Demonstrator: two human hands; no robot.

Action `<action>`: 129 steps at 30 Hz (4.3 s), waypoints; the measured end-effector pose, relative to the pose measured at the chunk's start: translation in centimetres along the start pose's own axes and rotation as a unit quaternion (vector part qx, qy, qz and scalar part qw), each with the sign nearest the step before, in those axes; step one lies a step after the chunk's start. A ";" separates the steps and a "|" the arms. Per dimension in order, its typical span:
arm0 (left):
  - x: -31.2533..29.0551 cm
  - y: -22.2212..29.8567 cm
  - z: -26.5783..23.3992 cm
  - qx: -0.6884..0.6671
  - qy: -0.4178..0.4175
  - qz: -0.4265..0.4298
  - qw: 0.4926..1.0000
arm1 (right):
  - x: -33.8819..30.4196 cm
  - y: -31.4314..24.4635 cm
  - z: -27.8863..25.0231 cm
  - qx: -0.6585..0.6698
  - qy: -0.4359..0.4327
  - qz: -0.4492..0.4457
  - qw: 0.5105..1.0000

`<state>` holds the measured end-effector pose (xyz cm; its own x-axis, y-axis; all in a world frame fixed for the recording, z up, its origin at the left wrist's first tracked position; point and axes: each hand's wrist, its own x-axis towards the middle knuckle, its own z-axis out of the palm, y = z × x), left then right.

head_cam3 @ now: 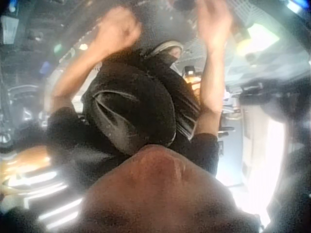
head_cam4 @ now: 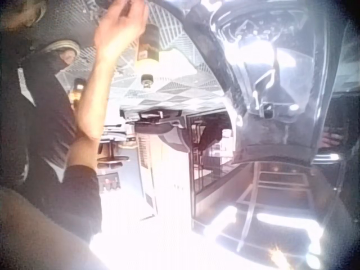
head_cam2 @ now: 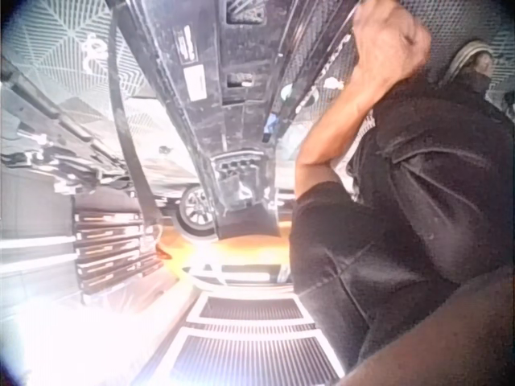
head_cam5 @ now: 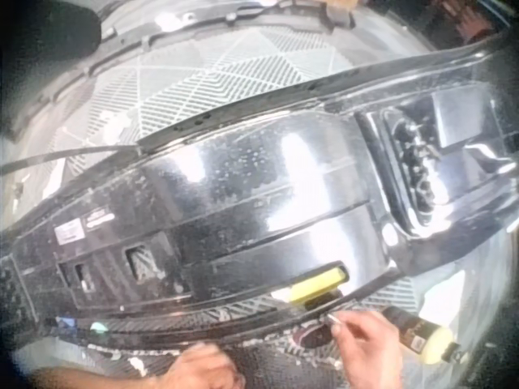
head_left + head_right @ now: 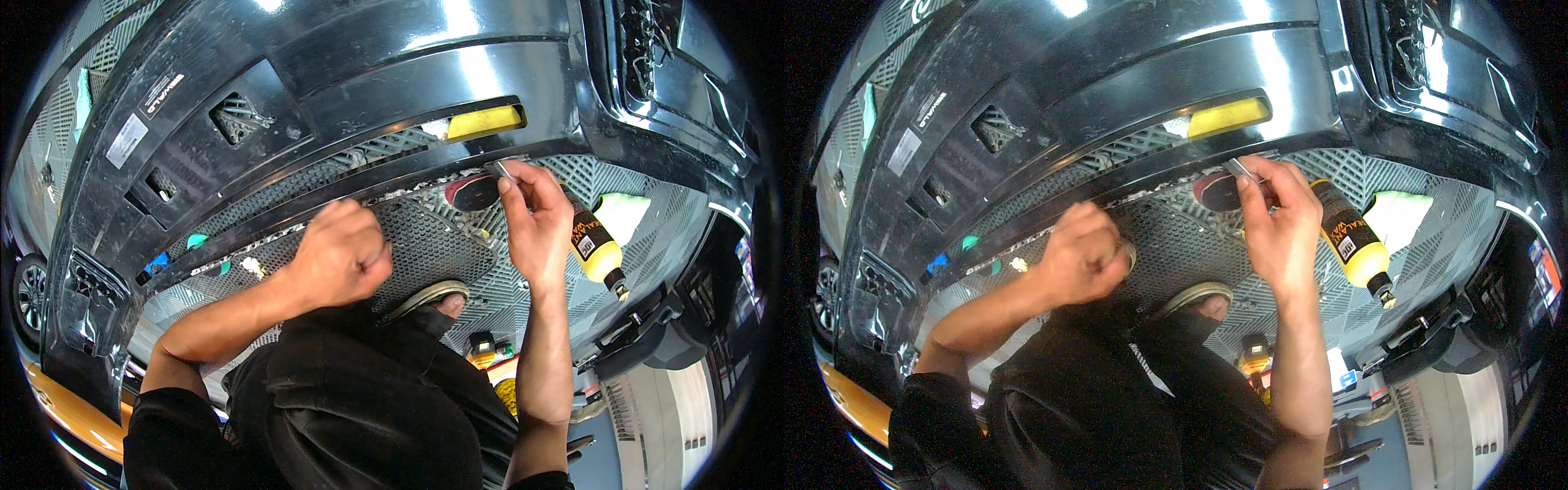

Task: The person applies a thin strip of white trim tape along the edge of a black car bumper. They use a yellow squeegee to press the tape into place and smooth it along the contour of the bumper.

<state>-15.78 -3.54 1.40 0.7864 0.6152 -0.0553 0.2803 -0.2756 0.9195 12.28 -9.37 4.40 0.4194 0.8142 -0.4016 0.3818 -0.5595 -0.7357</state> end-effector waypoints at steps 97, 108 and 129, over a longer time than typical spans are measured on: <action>-16.3 0.6 -12.1 0.063 0.058 -0.164 0.983 | -15.8 -2.0 -10.0 -0.143 -0.301 0.056 0.941; 16.7 15.8 -3.8 -0.286 0.114 0.079 0.948 | -17.0 -11.3 -12.4 -0.014 -0.286 0.089 0.954; 43.7 38.0 17.6 -0.003 -0.100 0.224 0.970 | -15.0 -3.0 -31.6 0.004 0.140 -0.053 0.989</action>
<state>38.90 -0.16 27.02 0.9197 0.2795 0.2758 -0.1161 -0.4775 0.8709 30.92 -24.82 29.88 0.5899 0.7922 -0.1564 0.4299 -0.4721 -0.7697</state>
